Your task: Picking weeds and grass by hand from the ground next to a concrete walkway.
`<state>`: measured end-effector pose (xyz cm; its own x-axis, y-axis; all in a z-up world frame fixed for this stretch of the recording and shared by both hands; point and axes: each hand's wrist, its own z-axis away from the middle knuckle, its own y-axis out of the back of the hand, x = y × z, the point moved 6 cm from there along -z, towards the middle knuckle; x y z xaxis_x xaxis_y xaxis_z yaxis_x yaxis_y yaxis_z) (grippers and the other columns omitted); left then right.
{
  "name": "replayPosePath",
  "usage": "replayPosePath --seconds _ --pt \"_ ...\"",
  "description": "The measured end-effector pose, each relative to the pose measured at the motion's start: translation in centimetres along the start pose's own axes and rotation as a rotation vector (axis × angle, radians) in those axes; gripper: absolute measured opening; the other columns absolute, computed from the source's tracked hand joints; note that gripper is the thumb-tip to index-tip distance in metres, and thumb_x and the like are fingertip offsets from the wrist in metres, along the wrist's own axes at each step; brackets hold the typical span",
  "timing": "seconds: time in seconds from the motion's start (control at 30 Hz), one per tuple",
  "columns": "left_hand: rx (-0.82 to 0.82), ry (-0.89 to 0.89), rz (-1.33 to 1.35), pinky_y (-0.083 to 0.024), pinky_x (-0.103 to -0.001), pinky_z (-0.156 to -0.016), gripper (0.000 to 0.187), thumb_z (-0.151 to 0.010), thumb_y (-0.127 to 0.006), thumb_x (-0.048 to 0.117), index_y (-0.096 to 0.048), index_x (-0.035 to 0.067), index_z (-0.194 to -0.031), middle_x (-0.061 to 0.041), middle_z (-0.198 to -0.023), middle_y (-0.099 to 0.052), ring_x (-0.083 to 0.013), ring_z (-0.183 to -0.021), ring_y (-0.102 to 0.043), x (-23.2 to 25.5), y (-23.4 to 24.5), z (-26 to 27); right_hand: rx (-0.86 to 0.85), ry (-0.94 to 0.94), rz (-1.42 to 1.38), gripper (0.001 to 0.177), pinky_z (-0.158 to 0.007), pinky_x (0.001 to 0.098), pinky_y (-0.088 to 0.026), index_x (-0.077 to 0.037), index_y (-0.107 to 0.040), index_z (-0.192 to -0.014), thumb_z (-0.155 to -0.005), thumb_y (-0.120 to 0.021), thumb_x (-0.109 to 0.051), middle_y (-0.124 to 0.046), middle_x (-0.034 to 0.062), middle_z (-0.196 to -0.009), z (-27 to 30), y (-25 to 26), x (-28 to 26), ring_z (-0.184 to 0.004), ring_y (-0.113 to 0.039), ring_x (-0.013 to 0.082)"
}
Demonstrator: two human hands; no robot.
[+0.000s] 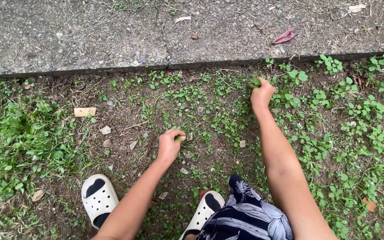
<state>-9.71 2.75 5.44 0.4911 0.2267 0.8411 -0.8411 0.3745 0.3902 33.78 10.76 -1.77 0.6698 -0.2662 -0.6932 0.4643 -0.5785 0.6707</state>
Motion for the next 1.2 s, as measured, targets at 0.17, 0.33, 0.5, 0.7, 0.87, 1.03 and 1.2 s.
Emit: replayPosePath --seconds 0.17,0.33,0.5,0.7,0.87,1.03,1.2 --pt "-0.034 -0.01 -0.054 -0.055 -0.052 -0.098 0.015 -0.095 -0.073 0.01 -0.077 0.002 -0.107 -0.019 -0.099 -0.071 -0.0416 -0.111 -0.067 1.6 0.5 0.4 -0.05 0.014 -0.048 0.013 -0.1 0.0414 -0.052 -0.018 -0.079 -0.085 -0.085 -0.084 -0.006 -0.073 0.0052 -0.079 2.9 2.6 -3.6 -0.087 -0.072 0.0274" --pt "-0.152 -0.215 -0.451 -0.056 -0.047 -0.101 0.032 -0.095 -0.073 0.024 -0.073 0.006 -0.12 -0.016 -0.108 -0.07 -0.0357 -0.122 -0.064 3.4 -1.8 -1.2 -0.394 0.04 -0.079 0.02 -0.09 0.0352 -0.056 -0.027 -0.078 -0.077 -0.079 -0.085 -0.008 -0.071 -0.003 -0.075 6.4 4.2 -7.6 -0.082 -0.072 0.0202" --pt "-0.174 -0.399 -0.671 -0.059 -0.042 -0.082 0.01 -0.091 -0.069 0.023 -0.073 0.014 -0.089 -0.008 -0.084 -0.061 -0.0303 -0.094 -0.065 -5.4 -7.4 -4.5 -0.967 0.196 0.26 0.043 -0.105 0.041 -0.054 -0.017 -0.077 -0.117 -0.083 -0.071 0.009 -0.071 0.0111 -0.107 12.2 5.0 -13.8 -0.106 -0.066 0.0269" --pt "-0.082 -0.138 -0.481 -0.06 -0.036 -0.087 0.009 -0.097 -0.07 0.016 -0.074 0.013 -0.09 0.002 -0.082 -0.07 -0.0174 -0.087 -0.071 -1.8 -2.7 -5.9 -0.607 0.313 0.081 0.031 -0.095 0.0449 -0.055 -0.017 -0.071 -0.1 -0.084 -0.056 0.005 -0.07 0.0092 -0.094 14.4 2.1 -4.1 -0.101 -0.068 0.0347" --pt "0.065 -0.101 -0.495 -0.057 -0.039 -0.096 0.009 -0.101 -0.062 0.014 -0.07 0.012 -0.098 -0.004 -0.093 -0.066 -0.02 -0.098 -0.067 1.9 1.3 -9.9 -0.263 -0.155 -0.233 0.009 -0.079 0.0358 -0.055 -0.013 -0.078 -0.092 -0.092 -0.077 -0.005 -0.074 0.0051 -0.077 10.4 5.3 -3.1 -0.074 -0.068 0.0173" --pt "0.044 -0.179 -0.586 -0.058 -0.044 -0.097 0.03 -0.099 -0.067 0.014 -0.063 0.003 -0.127 -0.013 -0.112 -0.06 -0.0278 -0.114 -0.062 4.6 -0.3 -13.6 -0.227 -0.209 -0.435 0.013 -0.065 0.0291 -0.053 -0.008 -0.072 -0.09 -0.086 -0.08 0.0 -0.069 0.0046 -0.071 9.8 8.6 -5.4 -0.063 -0.059 0.01" --pt "-0.033 -0.228 -0.719 -0.058 -0.05 -0.092 0.023 -0.096 -0.07 0.019 -0.07 -0.001 -0.108 -0.018 -0.102 -0.061 -0.0372 -0.103 -0.067 0.7 -3.5 -17.6 -0.358 -0.274 -0.365 0.011 -0.067 0.0336 -0.054 -0.004 -0.075 -0.094 -0.085 -0.081 -0.001 -0.068 0.0112 -0.066 12.1 9.0 -4.6 -0.057 -0.063 0.0149"
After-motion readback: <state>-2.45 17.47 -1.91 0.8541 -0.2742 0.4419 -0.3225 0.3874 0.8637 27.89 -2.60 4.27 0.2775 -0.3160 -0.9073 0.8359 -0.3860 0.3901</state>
